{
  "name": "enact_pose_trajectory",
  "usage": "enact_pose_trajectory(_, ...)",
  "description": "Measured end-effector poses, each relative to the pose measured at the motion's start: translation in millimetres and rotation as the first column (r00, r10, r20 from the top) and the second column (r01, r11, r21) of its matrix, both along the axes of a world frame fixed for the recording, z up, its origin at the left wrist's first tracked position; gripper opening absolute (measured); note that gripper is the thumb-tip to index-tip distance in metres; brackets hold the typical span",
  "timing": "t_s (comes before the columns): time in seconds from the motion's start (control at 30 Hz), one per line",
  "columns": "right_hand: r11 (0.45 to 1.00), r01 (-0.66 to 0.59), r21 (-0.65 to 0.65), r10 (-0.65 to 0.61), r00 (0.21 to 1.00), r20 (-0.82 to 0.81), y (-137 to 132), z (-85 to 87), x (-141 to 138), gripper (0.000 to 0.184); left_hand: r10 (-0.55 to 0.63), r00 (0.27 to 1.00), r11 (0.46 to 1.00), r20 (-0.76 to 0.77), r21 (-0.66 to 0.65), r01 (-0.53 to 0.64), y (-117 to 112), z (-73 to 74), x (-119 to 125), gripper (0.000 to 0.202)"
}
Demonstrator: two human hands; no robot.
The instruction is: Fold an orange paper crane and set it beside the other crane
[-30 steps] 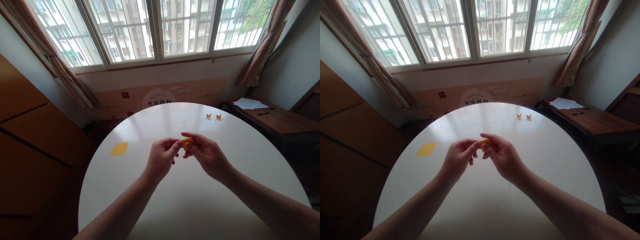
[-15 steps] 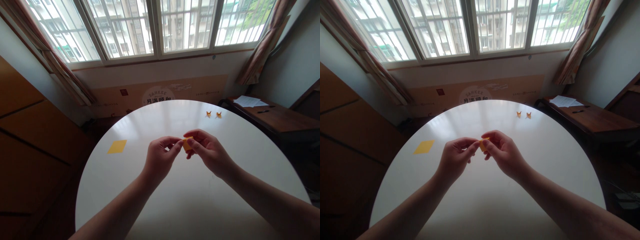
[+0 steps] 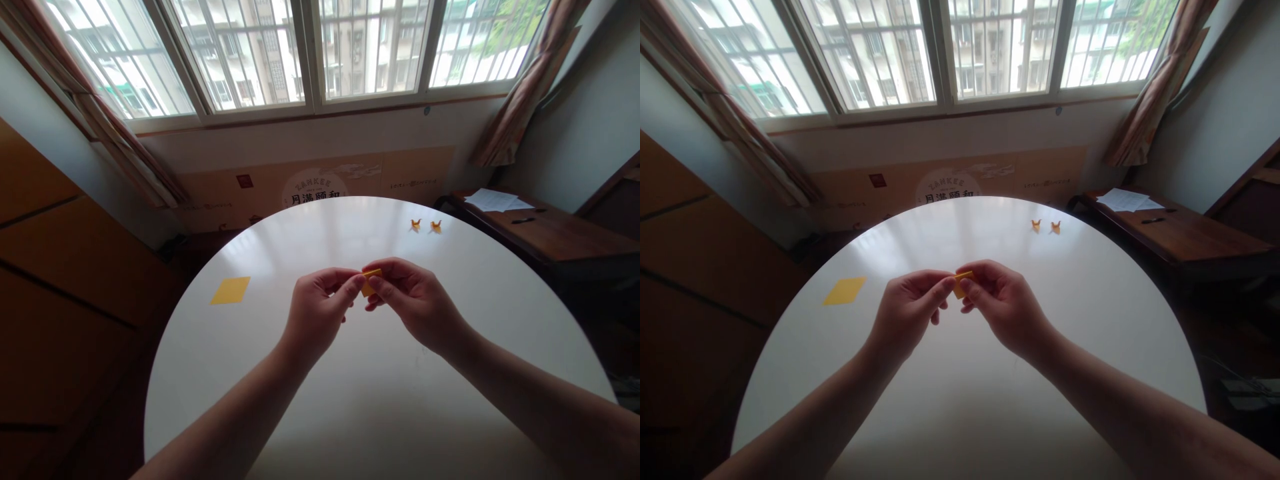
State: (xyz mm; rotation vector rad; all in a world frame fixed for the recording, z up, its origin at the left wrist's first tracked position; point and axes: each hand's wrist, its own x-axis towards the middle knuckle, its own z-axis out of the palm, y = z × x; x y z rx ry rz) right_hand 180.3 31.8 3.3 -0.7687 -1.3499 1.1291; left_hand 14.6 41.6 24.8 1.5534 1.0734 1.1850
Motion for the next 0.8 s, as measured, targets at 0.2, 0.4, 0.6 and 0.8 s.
enact_pose_trajectory(0.2,1.0,0.01,0.007,-0.01,1.0,0.013,-0.8,-0.6,-0.6,0.019,0.012,1.0,1.0,0.025,0.005,-0.012,-0.6,1.4,1.3,0.019)
enact_pose_trajectory(0.4,1.0,-0.006,-0.013,0.006,1.0,0.003,-1.4,1.7,0.7,0.022,0.046,0.998,0.997,-0.031,0.068,-0.044,0.0,1.5,0.2,0.019)
enact_pose_trajectory(0.6,0.999,-0.036,-0.038,0.034,0.999,-0.031,-1.2,3.2,2.8,0.024,0.123,0.978,0.964,-0.166,0.255,-0.078,-1.4,-1.9,-2.1,0.014)
enact_pose_trajectory(0.8,0.999,0.01,-0.036,-0.01,1.0,-0.003,-1.5,3.1,3.1,0.021,0.128,0.973,0.953,-0.193,0.296,-0.067,-2.7,-2.0,-1.8,0.013)
